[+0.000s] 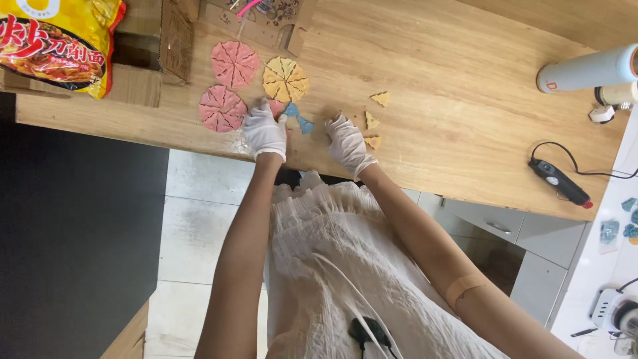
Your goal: The recorder is preparing and assembling scented wax components for candles, using a heating tool and various wax pieces.
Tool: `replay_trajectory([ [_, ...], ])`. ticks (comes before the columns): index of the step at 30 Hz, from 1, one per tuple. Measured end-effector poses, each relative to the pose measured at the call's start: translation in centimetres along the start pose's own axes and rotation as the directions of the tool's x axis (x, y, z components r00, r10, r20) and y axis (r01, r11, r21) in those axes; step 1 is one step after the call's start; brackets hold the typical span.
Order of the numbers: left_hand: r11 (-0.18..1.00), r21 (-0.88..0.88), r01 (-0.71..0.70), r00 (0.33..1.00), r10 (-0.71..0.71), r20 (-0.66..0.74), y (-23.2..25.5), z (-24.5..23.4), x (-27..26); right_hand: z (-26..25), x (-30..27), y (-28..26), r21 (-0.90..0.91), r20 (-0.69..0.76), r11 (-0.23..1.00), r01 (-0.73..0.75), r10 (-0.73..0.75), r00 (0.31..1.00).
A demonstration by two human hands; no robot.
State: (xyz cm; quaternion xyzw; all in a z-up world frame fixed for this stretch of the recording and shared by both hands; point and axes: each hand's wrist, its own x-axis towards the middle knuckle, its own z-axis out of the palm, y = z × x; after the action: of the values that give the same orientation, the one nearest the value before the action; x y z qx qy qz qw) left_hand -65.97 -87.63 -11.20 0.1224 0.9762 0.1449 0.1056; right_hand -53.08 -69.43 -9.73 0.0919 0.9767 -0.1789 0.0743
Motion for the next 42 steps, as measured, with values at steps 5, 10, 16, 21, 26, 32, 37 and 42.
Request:
replay_trajectory([
  [5, 1.0, 0.012, -0.028, 0.999, 0.028, -0.024, -2.7, 4.4, 1.7, -2.4, -1.2, -0.3, 0.099, -0.013, 0.994, 0.043, -0.042, 0.999],
  [10, 0.16, -0.876, 0.454, 0.842, -0.398, 0.364, 0.1, -0.2, 2.3, -3.6, -0.1, -1.3, 0.156, -0.003, 0.981, 0.116, -0.118, 0.993],
  [16, 0.247, -0.842, 0.48, 0.85, -0.368, 0.376, -2.0, 3.2, 2.4, -1.6, 4.0, -3.3, 0.023, 0.119, 0.974, 0.225, -0.226, 0.967],
  [21, 0.946, -0.322, 0.047, 0.998, -0.034, 0.045, -5.2, 3.3, 1.4, -0.3, 5.6, -4.1, -0.328, 0.22, 0.882, 0.338, -0.277, 0.935],
  [26, 0.988, -0.157, 0.004, 0.995, 0.012, 0.103, -4.9, 3.3, 2.2, -3.8, 4.6, -4.0, -0.434, 0.234, 0.817, 0.379, -0.304, 0.923],
  [32, 0.983, 0.082, -0.163, 0.976, 0.148, 0.163, -3.5, 5.7, 1.4, -2.7, 0.7, 0.9, -0.567, 0.346, 0.712, 0.415, -0.251, 0.904],
  [37, 0.954, 0.223, -0.201, 0.978, 0.184, 0.095, 1.6, 1.5, 1.0, -7.5, -1.1, 2.8, -0.334, 0.158, 0.892, 0.305, -0.266, 0.951],
  [42, 0.982, 0.133, -0.137, 0.974, 0.109, 0.198, 1.3, 4.8, 0.4, -10.9, -3.6, 5.5, 0.028, -0.132, 0.999, 0.028, -0.024, 0.991],
])
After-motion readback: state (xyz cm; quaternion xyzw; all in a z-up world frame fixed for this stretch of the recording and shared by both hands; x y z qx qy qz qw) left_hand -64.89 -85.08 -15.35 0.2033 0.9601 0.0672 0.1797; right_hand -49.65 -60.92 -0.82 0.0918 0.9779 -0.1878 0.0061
